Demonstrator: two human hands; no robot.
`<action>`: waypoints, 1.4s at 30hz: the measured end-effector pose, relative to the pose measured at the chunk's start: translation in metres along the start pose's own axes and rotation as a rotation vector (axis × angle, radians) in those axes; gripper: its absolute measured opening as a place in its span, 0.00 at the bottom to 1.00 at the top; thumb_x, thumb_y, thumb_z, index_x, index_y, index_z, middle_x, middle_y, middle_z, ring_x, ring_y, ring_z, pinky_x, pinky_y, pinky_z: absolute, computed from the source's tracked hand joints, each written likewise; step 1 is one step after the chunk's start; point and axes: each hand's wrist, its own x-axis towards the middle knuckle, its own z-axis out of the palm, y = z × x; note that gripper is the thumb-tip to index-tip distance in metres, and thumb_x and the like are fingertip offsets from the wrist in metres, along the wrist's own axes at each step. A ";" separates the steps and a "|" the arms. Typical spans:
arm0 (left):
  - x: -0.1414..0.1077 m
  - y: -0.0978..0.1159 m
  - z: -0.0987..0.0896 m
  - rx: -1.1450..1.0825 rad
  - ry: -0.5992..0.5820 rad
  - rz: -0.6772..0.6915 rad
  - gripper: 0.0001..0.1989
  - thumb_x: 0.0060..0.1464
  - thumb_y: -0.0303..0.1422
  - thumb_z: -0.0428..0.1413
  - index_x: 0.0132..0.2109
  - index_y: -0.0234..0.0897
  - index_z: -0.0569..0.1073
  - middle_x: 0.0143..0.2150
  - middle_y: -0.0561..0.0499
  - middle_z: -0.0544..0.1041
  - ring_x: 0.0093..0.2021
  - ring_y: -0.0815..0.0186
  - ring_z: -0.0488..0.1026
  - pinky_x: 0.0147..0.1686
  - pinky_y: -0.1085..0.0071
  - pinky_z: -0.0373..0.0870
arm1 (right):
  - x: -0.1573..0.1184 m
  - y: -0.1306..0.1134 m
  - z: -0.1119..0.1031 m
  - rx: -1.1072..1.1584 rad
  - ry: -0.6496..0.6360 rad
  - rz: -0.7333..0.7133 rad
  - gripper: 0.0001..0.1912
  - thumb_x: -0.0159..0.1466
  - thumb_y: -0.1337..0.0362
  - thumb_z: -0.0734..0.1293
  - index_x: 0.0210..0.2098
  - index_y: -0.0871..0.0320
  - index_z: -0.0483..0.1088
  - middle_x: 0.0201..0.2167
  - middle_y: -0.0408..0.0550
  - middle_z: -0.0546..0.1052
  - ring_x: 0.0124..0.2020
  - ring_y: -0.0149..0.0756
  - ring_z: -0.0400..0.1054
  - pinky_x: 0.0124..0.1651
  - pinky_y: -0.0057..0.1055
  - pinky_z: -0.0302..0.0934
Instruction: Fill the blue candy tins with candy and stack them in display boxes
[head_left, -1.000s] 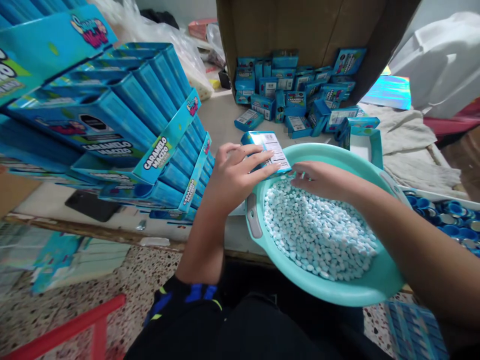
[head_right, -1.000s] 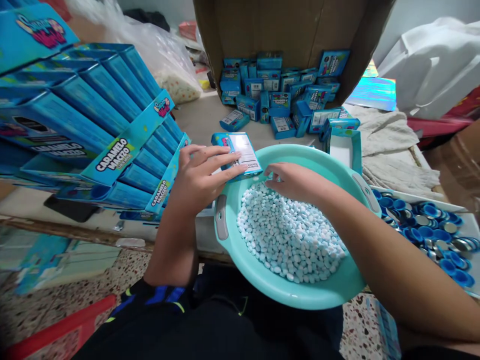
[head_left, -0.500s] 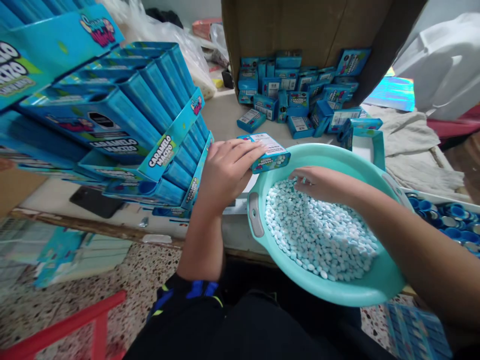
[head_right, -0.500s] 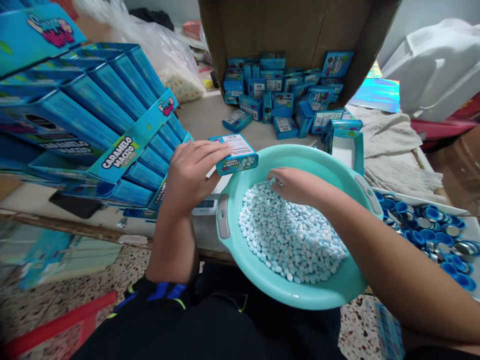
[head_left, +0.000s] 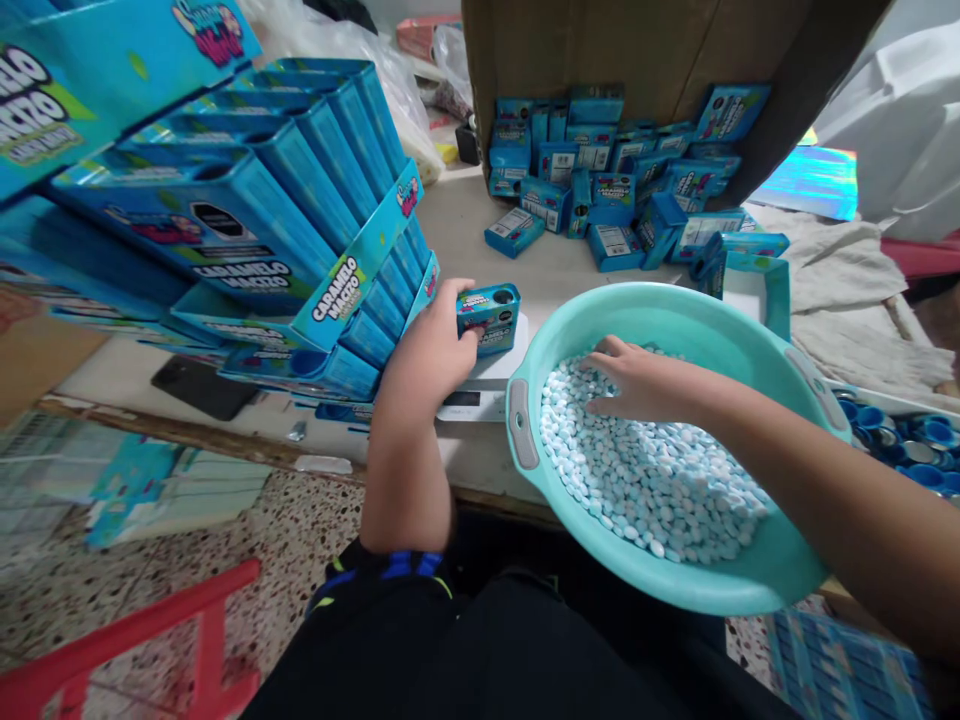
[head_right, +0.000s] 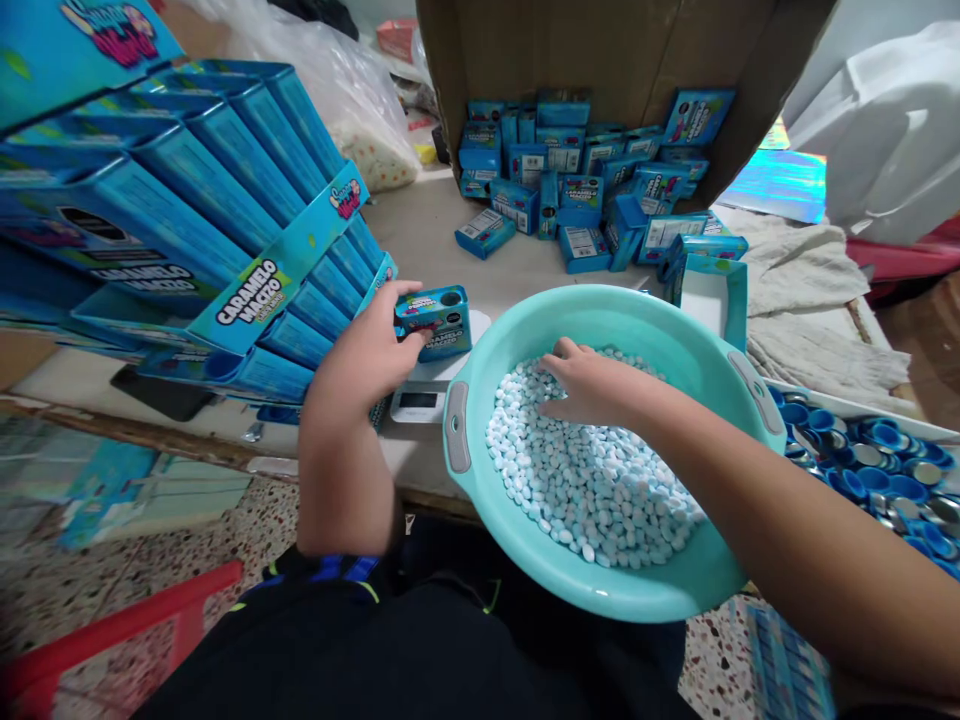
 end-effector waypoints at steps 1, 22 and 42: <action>0.000 -0.002 0.002 0.029 0.015 -0.016 0.24 0.57 0.28 0.58 0.60 0.45 0.67 0.57 0.42 0.76 0.52 0.51 0.76 0.52 0.53 0.75 | 0.000 0.001 0.001 -0.002 0.008 -0.006 0.33 0.66 0.46 0.65 0.65 0.56 0.65 0.60 0.60 0.63 0.55 0.57 0.68 0.54 0.46 0.67; -0.002 0.046 -0.014 0.063 0.324 0.115 0.33 0.67 0.44 0.50 0.72 0.49 0.46 0.72 0.46 0.59 0.72 0.52 0.58 0.67 0.50 0.63 | 0.004 0.006 0.005 -0.001 -0.004 -0.091 0.10 0.64 0.59 0.68 0.44 0.54 0.72 0.47 0.53 0.76 0.49 0.52 0.69 0.45 0.41 0.63; -0.005 -0.007 0.021 0.045 0.202 0.071 0.44 0.54 0.34 0.62 0.73 0.48 0.49 0.71 0.42 0.62 0.67 0.45 0.66 0.61 0.50 0.70 | 0.002 0.003 0.004 0.091 -0.119 0.049 0.04 0.66 0.62 0.65 0.35 0.53 0.67 0.34 0.49 0.76 0.30 0.40 0.69 0.30 0.35 0.56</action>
